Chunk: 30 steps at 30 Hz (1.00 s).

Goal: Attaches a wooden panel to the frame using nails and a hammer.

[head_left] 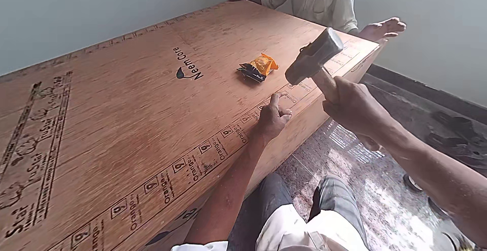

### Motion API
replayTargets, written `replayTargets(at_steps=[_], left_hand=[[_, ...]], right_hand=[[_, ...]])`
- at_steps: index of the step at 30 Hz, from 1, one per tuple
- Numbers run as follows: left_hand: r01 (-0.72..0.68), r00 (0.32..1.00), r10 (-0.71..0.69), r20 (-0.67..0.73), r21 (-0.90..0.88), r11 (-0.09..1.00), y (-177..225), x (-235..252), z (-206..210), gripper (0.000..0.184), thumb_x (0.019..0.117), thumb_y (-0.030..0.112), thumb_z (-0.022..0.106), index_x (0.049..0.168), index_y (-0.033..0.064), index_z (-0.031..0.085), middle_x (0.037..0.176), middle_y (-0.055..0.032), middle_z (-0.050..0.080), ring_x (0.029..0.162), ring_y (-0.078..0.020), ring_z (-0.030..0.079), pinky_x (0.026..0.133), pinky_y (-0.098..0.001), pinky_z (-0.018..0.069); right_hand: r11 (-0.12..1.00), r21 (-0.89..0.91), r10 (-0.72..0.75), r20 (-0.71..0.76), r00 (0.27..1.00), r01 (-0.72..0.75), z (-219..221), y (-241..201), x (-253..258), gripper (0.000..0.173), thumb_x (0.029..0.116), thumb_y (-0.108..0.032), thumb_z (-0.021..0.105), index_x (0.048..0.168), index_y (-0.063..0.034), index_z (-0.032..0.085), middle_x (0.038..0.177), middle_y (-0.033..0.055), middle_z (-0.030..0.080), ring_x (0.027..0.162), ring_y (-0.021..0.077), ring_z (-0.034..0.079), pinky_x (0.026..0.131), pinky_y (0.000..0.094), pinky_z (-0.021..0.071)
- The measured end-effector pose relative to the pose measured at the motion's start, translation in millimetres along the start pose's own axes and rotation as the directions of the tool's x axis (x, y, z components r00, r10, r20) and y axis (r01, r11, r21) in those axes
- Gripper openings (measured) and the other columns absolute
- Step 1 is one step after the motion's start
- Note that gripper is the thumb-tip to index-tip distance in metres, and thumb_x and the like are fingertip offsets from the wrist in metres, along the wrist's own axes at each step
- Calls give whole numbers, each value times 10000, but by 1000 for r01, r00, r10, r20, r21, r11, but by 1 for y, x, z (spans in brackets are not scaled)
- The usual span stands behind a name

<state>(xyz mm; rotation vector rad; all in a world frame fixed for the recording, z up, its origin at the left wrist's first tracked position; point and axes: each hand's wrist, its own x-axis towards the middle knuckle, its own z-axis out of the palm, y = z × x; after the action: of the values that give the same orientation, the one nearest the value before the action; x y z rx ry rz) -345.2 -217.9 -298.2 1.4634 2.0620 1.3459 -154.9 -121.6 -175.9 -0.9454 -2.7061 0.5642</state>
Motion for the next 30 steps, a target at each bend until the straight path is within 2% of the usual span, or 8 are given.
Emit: replayTargets(at_steps=[4,8,10,13,18,23,25,30], left_hand=[[47,999,-47,13,0,999,5,-2,0,690,869,-3,771,1461,38,420,798,-87,724,687,-179,717,724,-383,621],[30,1000,-30,4,-58,998,2,-1,-1,632,870,-14,773,1423,20,470,866,-96,758,731,-160,736,755,-357,621],[-21,1000,21,-7,9,1000,-1,-4,0,629,827,14,820,1380,-6,521,972,-125,760,858,-194,755,846,-385,623],[-30,999,22,27,315,949,3,-3,0,680,811,195,858,1395,-24,587,1323,-192,665,1216,-306,652,1074,-484,495],[-24,981,-83,173,539,842,12,-1,2,502,954,313,701,1307,-42,662,1450,-213,586,1437,-322,485,1208,-491,348],[-126,963,-45,264,596,793,10,-2,0,537,989,318,658,1367,-61,610,1496,-239,535,1467,-340,442,1210,-486,344],[-117,969,-40,245,593,797,7,-5,2,551,982,297,669,1395,-58,586,1517,-241,511,1487,-337,412,1225,-485,317],[-55,990,-31,135,588,807,8,-7,8,510,926,280,725,1316,-42,658,1451,-221,583,1435,-331,485,1199,-488,364]], right_hand=[[978,-201,122,316,941,-59,22,17,9,118,917,-72,665,995,-82,578,809,121,609,779,324,642,641,519,504],[991,17,128,230,965,-135,33,42,-17,99,946,-114,654,976,-69,570,769,86,572,702,240,592,638,445,482],[959,203,168,156,973,-198,49,61,-41,124,949,-135,660,1023,-75,580,761,53,568,625,174,577,593,384,498],[832,504,220,83,972,-231,90,97,-74,145,882,-165,654,982,-108,565,676,-5,554,468,108,529,457,306,488],[532,705,440,243,864,-469,153,129,-130,137,873,-108,661,960,-71,563,606,33,540,401,141,502,395,307,472],[306,751,523,382,762,-586,190,140,-158,118,902,-59,661,933,-53,547,555,40,511,381,136,482,381,290,458],[285,753,528,393,753,-593,197,141,-160,126,906,-38,660,949,-47,542,561,43,511,380,134,478,381,288,458],[288,780,504,370,781,-555,197,136,-154,122,890,-48,655,943,-53,545,570,32,510,381,131,475,373,284,454]])
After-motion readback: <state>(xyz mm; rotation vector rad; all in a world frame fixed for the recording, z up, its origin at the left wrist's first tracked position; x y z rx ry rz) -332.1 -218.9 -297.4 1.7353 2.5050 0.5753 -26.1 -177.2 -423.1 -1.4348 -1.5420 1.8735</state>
